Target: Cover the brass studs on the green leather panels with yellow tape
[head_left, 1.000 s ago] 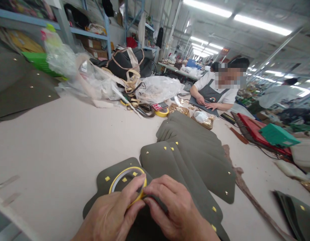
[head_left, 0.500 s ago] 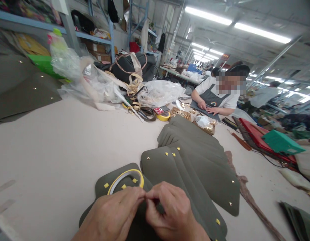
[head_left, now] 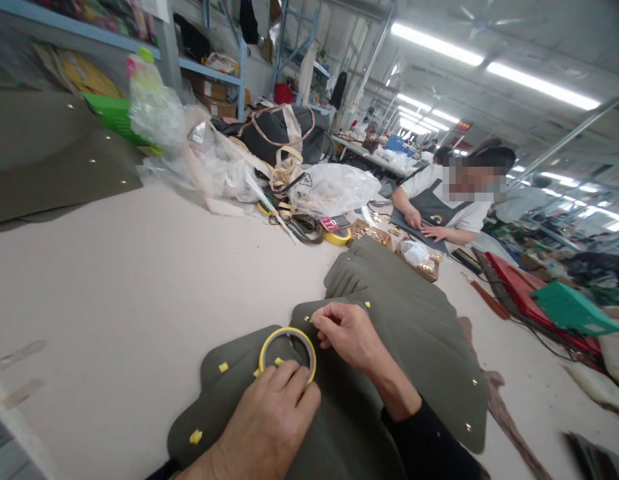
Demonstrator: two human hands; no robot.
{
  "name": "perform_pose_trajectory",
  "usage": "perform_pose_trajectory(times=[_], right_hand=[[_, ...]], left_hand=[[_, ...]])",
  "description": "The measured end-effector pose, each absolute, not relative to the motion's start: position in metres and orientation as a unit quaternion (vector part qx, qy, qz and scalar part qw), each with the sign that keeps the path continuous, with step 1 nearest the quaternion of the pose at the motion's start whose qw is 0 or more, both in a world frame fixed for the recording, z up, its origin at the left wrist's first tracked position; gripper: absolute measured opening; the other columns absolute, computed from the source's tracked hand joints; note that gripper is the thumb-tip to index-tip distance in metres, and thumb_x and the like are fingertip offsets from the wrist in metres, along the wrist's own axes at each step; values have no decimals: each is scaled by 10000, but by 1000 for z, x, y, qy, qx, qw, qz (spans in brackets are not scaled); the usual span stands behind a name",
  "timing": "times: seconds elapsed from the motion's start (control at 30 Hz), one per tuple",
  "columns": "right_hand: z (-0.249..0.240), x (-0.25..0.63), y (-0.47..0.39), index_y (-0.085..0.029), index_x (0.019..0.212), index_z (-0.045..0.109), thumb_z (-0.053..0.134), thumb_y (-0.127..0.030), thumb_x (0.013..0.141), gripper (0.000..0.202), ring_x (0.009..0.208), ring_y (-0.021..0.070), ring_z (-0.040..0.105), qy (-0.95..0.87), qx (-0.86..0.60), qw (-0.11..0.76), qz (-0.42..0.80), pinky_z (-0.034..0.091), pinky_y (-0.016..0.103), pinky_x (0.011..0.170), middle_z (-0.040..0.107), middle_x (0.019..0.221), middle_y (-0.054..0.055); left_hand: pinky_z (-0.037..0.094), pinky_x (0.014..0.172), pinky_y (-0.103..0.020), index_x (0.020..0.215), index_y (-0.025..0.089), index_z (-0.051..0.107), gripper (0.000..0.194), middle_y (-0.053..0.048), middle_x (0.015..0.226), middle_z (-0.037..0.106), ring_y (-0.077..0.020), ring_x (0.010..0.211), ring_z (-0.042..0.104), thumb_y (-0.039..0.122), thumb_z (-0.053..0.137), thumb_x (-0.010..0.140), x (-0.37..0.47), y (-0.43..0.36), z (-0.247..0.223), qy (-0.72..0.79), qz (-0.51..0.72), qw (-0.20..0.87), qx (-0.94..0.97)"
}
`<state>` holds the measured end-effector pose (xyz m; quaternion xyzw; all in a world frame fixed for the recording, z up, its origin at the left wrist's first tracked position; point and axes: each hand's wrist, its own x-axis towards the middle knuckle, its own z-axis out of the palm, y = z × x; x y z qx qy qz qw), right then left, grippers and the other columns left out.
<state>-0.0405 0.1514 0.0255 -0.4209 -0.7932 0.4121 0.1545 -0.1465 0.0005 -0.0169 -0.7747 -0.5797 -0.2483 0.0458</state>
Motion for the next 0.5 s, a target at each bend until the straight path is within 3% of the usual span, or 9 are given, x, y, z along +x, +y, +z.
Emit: perform_pose_trajectory(times=[0.23, 0.4, 0.5], right_hand=[[29, -62, 148, -171, 693, 675, 511, -125, 844, 228, 635, 150, 630, -918, -357, 76, 154, 362, 237, 592, 707, 682, 43], [25, -70, 149, -155, 771, 692, 500, -152, 868, 216, 705, 183, 668, -917, -386, 22, 99, 376, 250, 611, 730, 755, 101], [24, -73, 154, -146, 826, 684, 554, -149, 841, 131, 715, 186, 671, -908, -397, 28, 131, 418, 246, 639, 721, 731, 92]], left_hand=[[513, 791, -386, 944, 163, 570, 131, -85, 1030, 648, -254, 969, 582, 124, 492, 846, -147, -2, -22, -572, -234, 29, -785], [503, 826, -393, 985, 154, 580, 152, -101, 1085, 643, -263, 1027, 567, 158, 479, 871, -147, -3, -22, -576, -223, 25, -786], [500, 821, -397, 988, 154, 576, 149, -103, 1103, 639, -269, 1037, 562, 147, 489, 868, -146, -2, -24, -580, -213, 22, -786]])
